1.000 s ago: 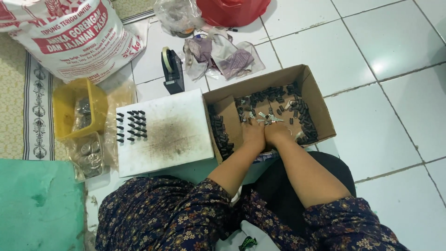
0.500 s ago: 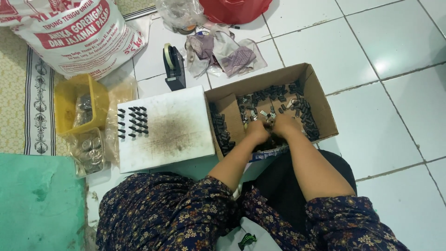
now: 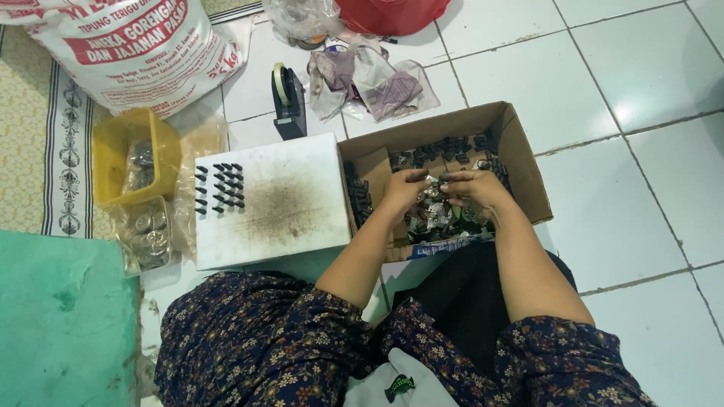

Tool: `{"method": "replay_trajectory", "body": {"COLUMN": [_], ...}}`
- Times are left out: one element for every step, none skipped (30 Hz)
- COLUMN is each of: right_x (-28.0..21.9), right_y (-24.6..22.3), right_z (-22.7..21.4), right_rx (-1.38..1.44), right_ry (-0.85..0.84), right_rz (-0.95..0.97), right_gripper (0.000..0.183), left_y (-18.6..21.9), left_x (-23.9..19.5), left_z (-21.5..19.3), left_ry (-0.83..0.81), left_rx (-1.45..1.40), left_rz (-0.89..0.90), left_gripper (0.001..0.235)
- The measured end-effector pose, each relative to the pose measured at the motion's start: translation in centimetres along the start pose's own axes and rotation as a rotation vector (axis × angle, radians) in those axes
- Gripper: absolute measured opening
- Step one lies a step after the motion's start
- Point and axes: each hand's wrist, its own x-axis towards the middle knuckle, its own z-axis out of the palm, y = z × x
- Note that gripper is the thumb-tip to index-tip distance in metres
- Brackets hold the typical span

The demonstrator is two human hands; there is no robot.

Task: The person is cleaning and organizing metal standoffs for glass railings by picking them from a box and placing them into a foam board.

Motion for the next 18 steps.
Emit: {"method": "replay_trajectory", "body": {"right_x": [0.4,0.8,1.2,1.6,2.1,2.4,2.5,2.6,2.7,3.1,3.5,3.9,3.8,3.7,3.6,2.5,1.5,0.4], "right_y": [0.4,0.8,1.2,1.5,1.8,2.2,2.3,2.4,2.5,2.8,3.1,3.4,3.2,3.1,2.9,2.0,1.0,0.2], "right_z": [-0.2,-0.4,-0.6,-0.8,-1.1,-1.4,-1.5,-1.6,-1.7,-2.0,-2.2,-2.4,-2.1,-1.8,-1.5,-0.9,-0.4,0.2], "right_rx": [-0.002,0.03,0.061,0.06,0.078,0.097,0.096,0.103,0.109,0.108,0.11,0.112,0.112,0.099,0.087,0.086,0.018,-0.05], "right_ry": [-0.001,-0.044,-0.086,-0.086,-0.113,-0.138,-0.137,-0.138,-0.139,-0.139,-0.115,-0.092,-0.093,-0.06,-0.027,-0.029,-0.026,-0.023], "right_rz": [0.0,0.007,0.015,0.015,0.007,0.001,0.003,0.005,0.006,0.008,0.005,0.001,0.004,-0.04,-0.083,-0.083,-0.157,-0.228], "right_gripper": [0.05,0.045,0.041,0.041,0.038,0.035,0.035,0.032,0.029,0.029,0.026,0.022,0.022,0.024,0.025,0.025,0.028,0.031], "left_y": [-0.5,-1.0,-1.5,-1.6,-1.8,-2.0,-2.0,-1.9,-1.9,-1.2,-0.6,0.0,0.2,0.3,0.5,0.1,-0.2,-0.7], "left_x": [0.4,0.7,1.1,1.1,1.2,1.1,1.0,0.8,0.6,-0.1,-0.8,-1.4,-1.6,-1.7,-1.9,-1.4,-0.9,-0.6], "left_z": [0.2,0.4,0.6,0.8,1.0,1.2,1.3,1.3,1.3,1.1,0.9,0.7,0.5,0.4,0.2,0.1,0.0,-0.1], "left_ry": [0.001,-0.033,-0.067,-0.067,-0.072,-0.079,-0.08,-0.071,-0.062,-0.061,-0.049,-0.036,-0.035,-0.025,-0.016,-0.014,-0.007,0.0], "left_rx": [-0.001,-0.129,-0.256,-0.258,-0.373,-0.488,-0.489,-0.5,-0.51,-0.511,-0.476,-0.439,-0.44,-0.354,-0.269,-0.269,-0.196,-0.124], "left_rz": [0.0,-0.015,-0.029,-0.028,-0.045,-0.065,-0.067,-0.052,-0.038,-0.04,0.001,0.043,0.041,0.094,0.146,0.146,0.174,0.199], "left_gripper": [0.039,0.04,0.042,0.042,0.044,0.047,0.047,0.044,0.042,0.042,0.041,0.04,0.04,0.039,0.038,0.038,0.035,0.032]}}
